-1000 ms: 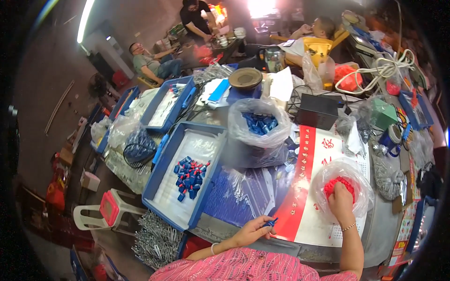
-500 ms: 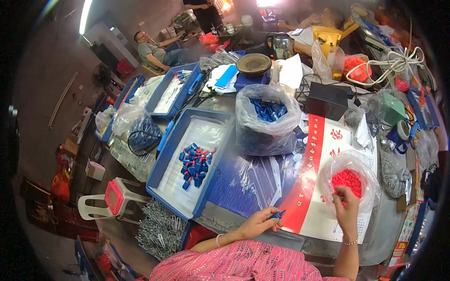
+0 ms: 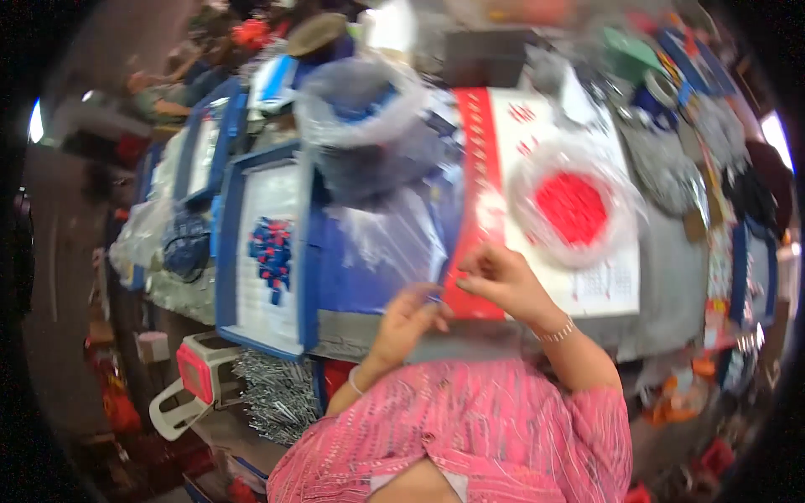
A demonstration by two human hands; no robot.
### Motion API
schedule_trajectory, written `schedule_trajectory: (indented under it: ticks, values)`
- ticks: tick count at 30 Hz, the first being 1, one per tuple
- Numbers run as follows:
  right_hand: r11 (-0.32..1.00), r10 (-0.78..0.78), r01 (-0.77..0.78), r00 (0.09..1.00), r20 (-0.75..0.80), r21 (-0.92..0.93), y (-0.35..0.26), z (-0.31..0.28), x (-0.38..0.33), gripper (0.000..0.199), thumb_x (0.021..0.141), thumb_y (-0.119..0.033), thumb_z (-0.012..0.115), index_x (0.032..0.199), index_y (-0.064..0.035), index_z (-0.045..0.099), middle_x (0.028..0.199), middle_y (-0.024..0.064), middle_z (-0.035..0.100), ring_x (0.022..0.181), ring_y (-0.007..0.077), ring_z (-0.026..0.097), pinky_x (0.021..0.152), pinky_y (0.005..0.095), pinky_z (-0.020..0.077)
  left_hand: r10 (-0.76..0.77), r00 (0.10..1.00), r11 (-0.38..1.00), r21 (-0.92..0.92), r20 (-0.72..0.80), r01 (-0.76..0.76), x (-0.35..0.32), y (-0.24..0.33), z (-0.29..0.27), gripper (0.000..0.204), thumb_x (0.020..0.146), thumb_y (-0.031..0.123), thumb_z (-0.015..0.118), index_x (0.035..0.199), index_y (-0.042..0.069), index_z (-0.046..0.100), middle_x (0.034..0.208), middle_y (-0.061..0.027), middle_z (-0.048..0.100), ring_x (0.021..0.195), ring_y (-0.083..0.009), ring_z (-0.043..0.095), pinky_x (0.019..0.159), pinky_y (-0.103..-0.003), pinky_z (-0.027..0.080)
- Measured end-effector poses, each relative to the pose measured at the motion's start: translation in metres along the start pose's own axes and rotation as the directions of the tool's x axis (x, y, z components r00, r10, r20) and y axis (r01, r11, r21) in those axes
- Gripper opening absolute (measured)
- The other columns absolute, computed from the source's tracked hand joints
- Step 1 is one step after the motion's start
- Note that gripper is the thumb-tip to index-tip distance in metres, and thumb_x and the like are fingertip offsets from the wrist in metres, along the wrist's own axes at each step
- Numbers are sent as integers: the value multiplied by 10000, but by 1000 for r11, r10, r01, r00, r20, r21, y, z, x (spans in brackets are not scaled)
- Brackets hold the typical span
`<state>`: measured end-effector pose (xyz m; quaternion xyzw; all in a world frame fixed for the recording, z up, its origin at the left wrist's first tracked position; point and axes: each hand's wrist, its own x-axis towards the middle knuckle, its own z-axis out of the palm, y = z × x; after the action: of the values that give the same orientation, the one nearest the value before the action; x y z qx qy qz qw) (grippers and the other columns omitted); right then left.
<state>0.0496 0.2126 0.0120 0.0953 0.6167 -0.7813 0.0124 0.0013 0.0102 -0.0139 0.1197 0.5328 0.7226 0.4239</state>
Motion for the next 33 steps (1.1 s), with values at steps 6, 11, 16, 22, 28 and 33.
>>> schedule_trajectory:
  ticks: [6, 11, 16, 22, 28, 33]
  values:
    - [894, 89, -130, 990, 113, 429, 11, -3, 6, 143, 812, -42, 629, 943, -9, 585, 859, 81, 608, 754, 124, 582, 660, 240, 484, 50, 998, 999, 5, 49, -50, 3, 13, -3, 303, 918, 118, 505, 1180, -13, 428, 906, -118, 601, 752, -124, 571, 718, -239, 465]
    - [772, 120, -207, 976, 181, 601, 23, -1, -2, 147, 832, -70, 613, 966, -8, 603, 854, 78, 606, 740, 127, 579, 651, 233, 477, 27, 997, 1000, 8, 79, -27, -3, 15, 4, 303, 921, 115, 497, 1185, -15, 425, 900, -114, 598, 750, -120, 566, 716, -232, 463]
    - [764, 118, -218, 973, 201, 607, 25, 2, -4, 140, 834, -70, 612, 961, -13, 598, 850, 67, 600, 742, 127, 578, 649, 238, 476, 9, 996, 1000, 15, 86, -11, -6, 15, 7, 304, 922, 111, 494, 1189, -14, 422, 890, -107, 592, 740, -117, 560, 708, -228, 464]
    - [795, 105, -198, 976, 191, 574, 26, 2, -1, 165, 800, -42, 644, 949, -33, 574, 822, 23, 602, 680, 93, 568, 636, 208, 470, -28, 994, 999, 30, 107, 25, -6, 16, 5, 299, 924, 116, 491, 1186, -11, 424, 865, -97, 583, 722, -110, 552, 681, -227, 465]
    - [873, 86, -152, 983, 160, 463, 17, 7, -2, 175, 762, 33, 645, 895, -41, 558, 875, 31, 570, 758, 98, 556, 663, 227, 461, -9, 998, 997, -76, 67, 14, -4, 13, 7, 247, 922, 114, 493, 1136, 0, 444, 827, -83, 567, 698, -111, 544, 657, -222, 458]
    - [994, 44, -56, 992, 116, 99, 2, 17, -6, 133, 765, 21, 646, 868, -26, 575, 851, 22, 565, 766, 84, 539, 681, 210, 432, -64, 996, 986, -158, -60, 54, 0, 11, 8, 153, 900, 115, 534, 1005, 23, 470, 680, -28, 497, 559, -87, 465, 520, -210, 387]
